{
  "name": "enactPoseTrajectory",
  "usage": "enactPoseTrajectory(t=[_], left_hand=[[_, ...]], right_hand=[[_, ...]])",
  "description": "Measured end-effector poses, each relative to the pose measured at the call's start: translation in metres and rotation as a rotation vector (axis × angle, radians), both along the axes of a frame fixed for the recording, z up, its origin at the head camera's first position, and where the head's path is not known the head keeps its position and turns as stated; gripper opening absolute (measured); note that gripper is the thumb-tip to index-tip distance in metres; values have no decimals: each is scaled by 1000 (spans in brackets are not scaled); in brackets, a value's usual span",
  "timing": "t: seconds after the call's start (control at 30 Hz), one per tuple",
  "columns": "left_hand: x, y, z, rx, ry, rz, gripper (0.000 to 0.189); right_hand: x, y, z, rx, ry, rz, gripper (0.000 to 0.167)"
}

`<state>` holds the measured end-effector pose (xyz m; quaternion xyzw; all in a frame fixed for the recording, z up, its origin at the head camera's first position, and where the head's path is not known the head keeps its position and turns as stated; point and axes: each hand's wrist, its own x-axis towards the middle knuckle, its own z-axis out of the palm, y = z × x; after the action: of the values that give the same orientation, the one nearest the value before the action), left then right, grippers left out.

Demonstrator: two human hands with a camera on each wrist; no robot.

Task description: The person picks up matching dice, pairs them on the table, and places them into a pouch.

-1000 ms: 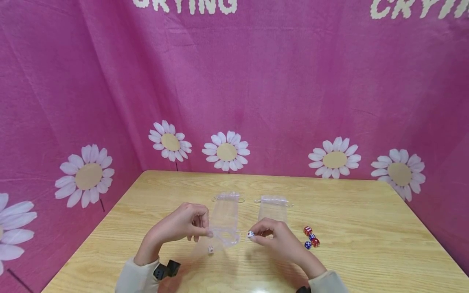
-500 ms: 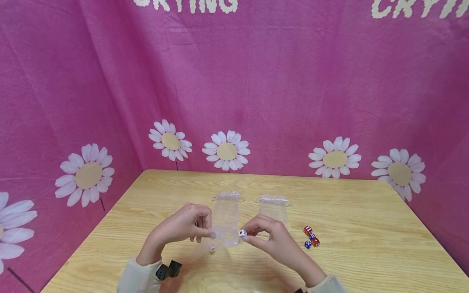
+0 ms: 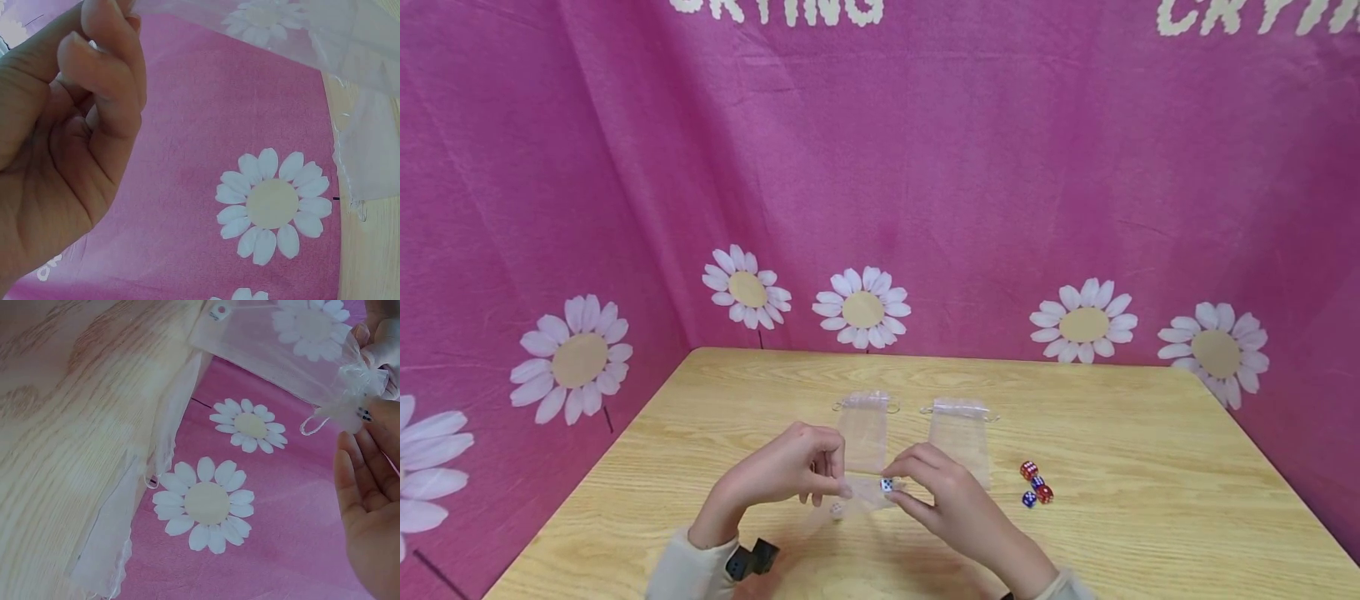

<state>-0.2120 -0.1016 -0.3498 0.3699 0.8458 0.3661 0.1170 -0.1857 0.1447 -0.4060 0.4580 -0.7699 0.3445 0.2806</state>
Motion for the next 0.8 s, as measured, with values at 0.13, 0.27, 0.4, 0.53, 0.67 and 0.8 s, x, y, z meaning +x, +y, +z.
enactPoseTrajectory(t=[0.13, 0.27, 0.4, 0.53, 0.67, 0.8], left_hand=[[0, 0, -1, -1, 0, -1, 19], [-2, -1, -2, 6, 1, 9, 18], [-3, -4, -2, 34, -11, 25, 17], [-3, -5, -1, 69, -20, 31, 16], [-4, -4, 0, 93, -11, 21, 16], [-3, -2, 0, 98, -7, 15, 17]], right_hand=[[0, 1, 0, -7, -8, 6, 26], [-4, 6, 1, -58, -113, 17, 26], [-8, 17, 1, -84, -340, 48, 25], [-11, 28, -1, -30, -599, 142, 34], [-12, 33, -2, 48, -708, 199, 41], [-12, 32, -2, 63, -699, 207, 20]])
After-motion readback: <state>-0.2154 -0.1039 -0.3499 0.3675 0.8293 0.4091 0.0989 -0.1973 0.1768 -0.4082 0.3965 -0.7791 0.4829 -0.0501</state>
